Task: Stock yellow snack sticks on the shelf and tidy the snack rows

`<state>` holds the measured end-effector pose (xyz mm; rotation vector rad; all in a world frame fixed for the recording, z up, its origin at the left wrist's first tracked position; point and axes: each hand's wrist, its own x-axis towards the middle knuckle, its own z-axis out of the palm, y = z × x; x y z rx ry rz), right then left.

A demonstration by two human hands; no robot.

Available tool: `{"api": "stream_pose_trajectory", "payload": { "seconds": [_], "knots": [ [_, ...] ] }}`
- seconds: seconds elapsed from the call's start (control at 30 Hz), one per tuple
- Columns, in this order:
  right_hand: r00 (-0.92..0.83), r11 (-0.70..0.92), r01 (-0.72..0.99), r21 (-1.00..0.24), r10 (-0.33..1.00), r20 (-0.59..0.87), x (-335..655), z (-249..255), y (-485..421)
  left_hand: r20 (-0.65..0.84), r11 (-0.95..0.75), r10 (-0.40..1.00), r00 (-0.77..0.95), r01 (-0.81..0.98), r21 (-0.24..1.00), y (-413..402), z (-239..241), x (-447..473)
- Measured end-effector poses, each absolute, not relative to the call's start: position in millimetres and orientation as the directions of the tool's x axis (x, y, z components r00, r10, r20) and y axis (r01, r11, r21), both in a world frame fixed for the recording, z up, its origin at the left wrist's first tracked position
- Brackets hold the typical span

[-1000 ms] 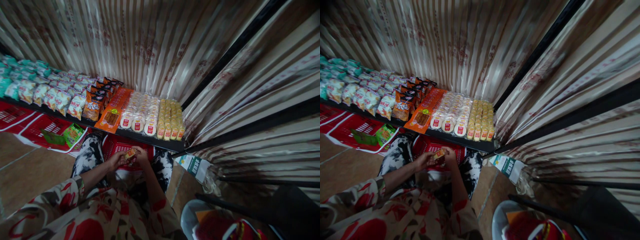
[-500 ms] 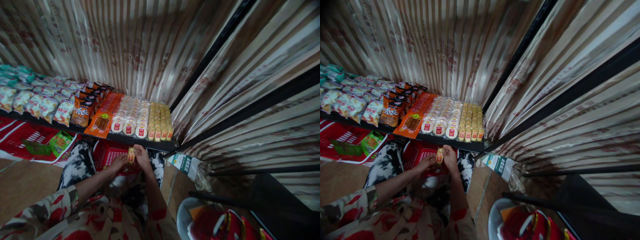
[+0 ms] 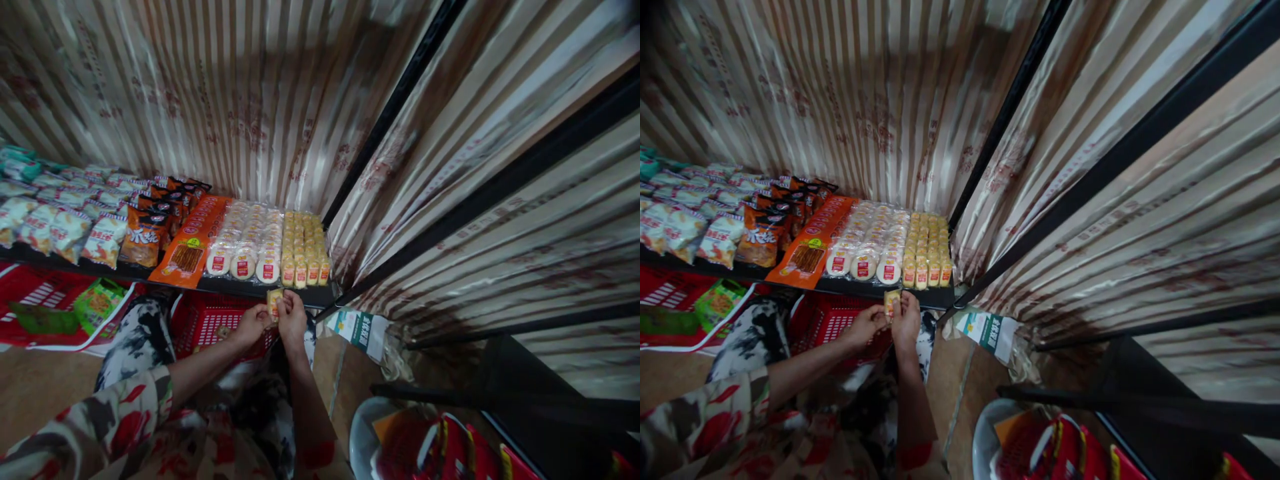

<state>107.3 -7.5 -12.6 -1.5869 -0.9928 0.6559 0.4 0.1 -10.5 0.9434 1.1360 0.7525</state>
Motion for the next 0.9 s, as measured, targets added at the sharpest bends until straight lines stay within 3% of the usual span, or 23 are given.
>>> {"api": "stream_pose_trajectory", "payload": {
  "seconds": [0.37,0.7,0.9],
  "knots": [
    [0.554,-0.103,0.626,-0.773,0.757,0.348,124.1,2.4,-26.0,-0.193,0.158,0.946,0.260,0.148,0.976,24.9,-12.8,49.4],
    [0.645,-0.104,0.570,-0.815,0.671,0.365,151.2,-8.2,-12.5,-0.132,0.036,0.931,0.339,0.274,0.961,46.5,-11.8,101.9],
    [0.694,-0.111,0.498,-0.860,0.646,0.318,163.0,-10.4,-5.4,-0.182,0.123,0.903,0.389,0.172,0.977,54.8,-1.9,116.7]
  ]
}}
